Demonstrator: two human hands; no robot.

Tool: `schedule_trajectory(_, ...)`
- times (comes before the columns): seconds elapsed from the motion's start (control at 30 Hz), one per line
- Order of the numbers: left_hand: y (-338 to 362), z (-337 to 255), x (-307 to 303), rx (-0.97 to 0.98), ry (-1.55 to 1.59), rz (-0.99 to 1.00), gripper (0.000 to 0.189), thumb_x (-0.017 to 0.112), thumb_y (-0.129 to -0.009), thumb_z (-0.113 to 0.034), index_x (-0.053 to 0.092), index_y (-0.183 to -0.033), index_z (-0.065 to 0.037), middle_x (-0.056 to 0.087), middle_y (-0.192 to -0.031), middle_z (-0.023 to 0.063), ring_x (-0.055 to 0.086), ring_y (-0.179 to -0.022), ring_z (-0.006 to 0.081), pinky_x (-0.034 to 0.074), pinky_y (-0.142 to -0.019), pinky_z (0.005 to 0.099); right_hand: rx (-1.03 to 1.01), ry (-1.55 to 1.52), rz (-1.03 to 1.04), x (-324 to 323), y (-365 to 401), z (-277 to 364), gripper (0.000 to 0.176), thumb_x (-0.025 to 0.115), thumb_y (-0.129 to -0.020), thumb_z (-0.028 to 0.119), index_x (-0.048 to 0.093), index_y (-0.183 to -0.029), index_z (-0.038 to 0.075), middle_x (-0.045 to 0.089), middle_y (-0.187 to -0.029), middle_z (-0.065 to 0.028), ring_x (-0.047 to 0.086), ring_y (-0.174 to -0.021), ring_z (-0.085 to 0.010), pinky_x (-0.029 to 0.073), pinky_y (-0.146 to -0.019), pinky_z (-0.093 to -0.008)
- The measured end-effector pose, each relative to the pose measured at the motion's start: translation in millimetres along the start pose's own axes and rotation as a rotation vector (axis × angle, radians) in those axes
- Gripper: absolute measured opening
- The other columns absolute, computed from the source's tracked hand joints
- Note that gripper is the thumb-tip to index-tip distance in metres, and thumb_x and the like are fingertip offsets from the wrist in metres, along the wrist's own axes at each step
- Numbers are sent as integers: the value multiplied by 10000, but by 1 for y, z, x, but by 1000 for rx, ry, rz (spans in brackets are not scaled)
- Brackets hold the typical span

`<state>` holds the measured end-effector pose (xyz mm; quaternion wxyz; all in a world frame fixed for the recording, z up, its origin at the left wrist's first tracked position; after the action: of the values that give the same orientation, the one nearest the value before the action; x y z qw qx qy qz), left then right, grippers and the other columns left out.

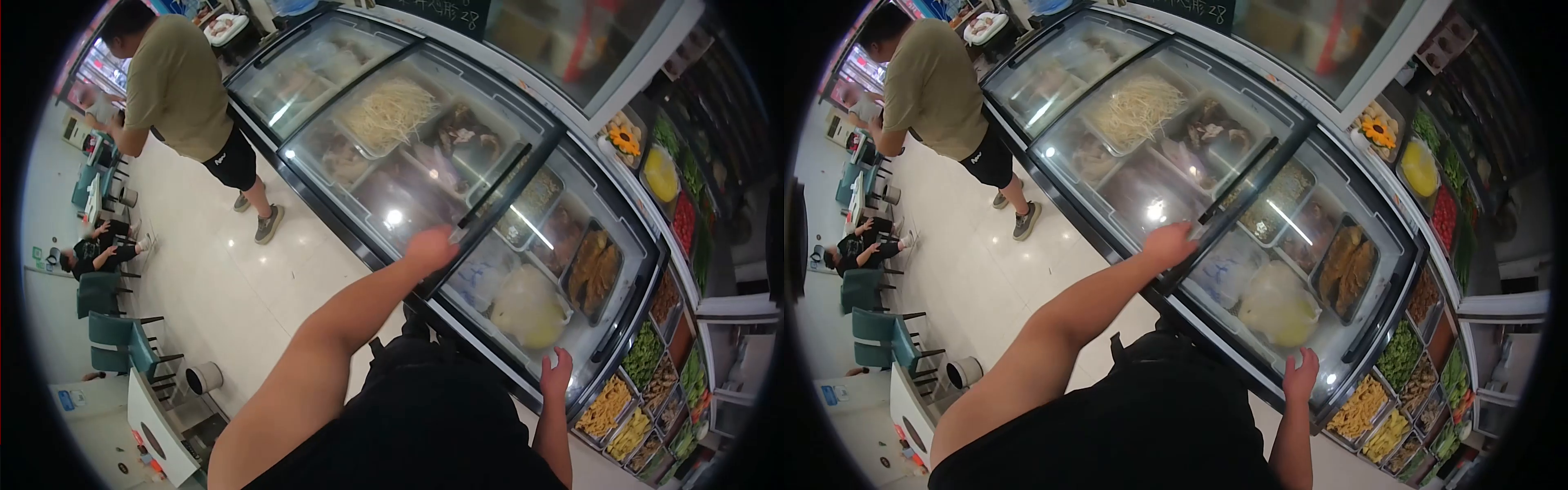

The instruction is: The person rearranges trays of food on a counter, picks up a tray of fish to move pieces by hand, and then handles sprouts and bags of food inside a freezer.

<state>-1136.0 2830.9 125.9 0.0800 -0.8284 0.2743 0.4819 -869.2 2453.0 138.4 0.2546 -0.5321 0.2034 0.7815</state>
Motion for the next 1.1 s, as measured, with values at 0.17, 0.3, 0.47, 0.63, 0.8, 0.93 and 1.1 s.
schedule_trajectory(0.17,-49,-27,6,-121,50,86,275,568,-833,-241,608,-1026,-50,658,-1021,172,645,-942,342,515,-796,462,25,-95,84,-6,-18,39,355,642,-830,152,570,-1147,9,561,-1178,-215,501,-1155,-381,386,-1009,-432)
schedule_trajectory(0.3,-73,-24,6,-24,-14,33,257,579,-830,-243,632,-1004,-61,660,-984,172,645,-928,348,514,-792,466,5,-138,106,3,-36,65,344,657,-814,131,569,-1123,10,572,-1135,-198,531,-1102,-368,414,-970,-417)
schedule_trajectory(0.47,-88,-24,-8,36,-17,172,263,565,-806,-229,646,-983,-52,663,-976,183,651,-915,355,518,-793,463,-36,-170,125,22,-57,99,333,670,-809,136,581,-1106,14,577,-1119,-191,549,-1060,-366,431,-944,-408)
schedule_trajectory(0.63,-98,-9,-15,219,17,219,284,510,-801,-203,641,-989,-35,663,-974,187,663,-888,350,527,-768,453,102,-200,170,44,-84,170,328,680,-808,142,592,-1099,18,583,-1105,-180,579,-993,-342,469,-882,-391)
schedule_trajectory(0.8,-125,31,-36,265,22,284,252,532,-801,-185,642,-982,-50,666,-1002,176,665,-907,343,535,-774,440,83,-222,203,72,-94,247,339,680,-806,143,591,-1114,33,588,-1097,-175,586,-976,-335,477,-869,-396)
schedule_trajectory(0.93,-150,91,-67,267,-2,278,288,540,-819,-284,609,-984,-58,655,-976,181,661,-869,350,530,-762,463,-10,-176,187,96,-104,303,344,677,-808,158,590,-1118,38,592,-1092,-178,582,-984,-358,473,-877,-406)
schedule_trajectory(1.1,-181,173,-140,102,-101,220,311,552,-855,-327,590,-1007,-58,668,-946,169,659,-881,341,527,-765,459,-27,-295,345,137,-153,380,333,667,-822,184,599,-1116,42,603,-1074,-178,598,-977,-335,483,-860,-398)
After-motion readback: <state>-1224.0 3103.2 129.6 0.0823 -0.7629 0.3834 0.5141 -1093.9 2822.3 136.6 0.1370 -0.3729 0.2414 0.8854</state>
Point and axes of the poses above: each hand's wrist, its own y-axis away from the middle knuckle, its own x-axis out of the palm, z = x × y, the point moved 2 cm from there along -y, towards the middle knuckle
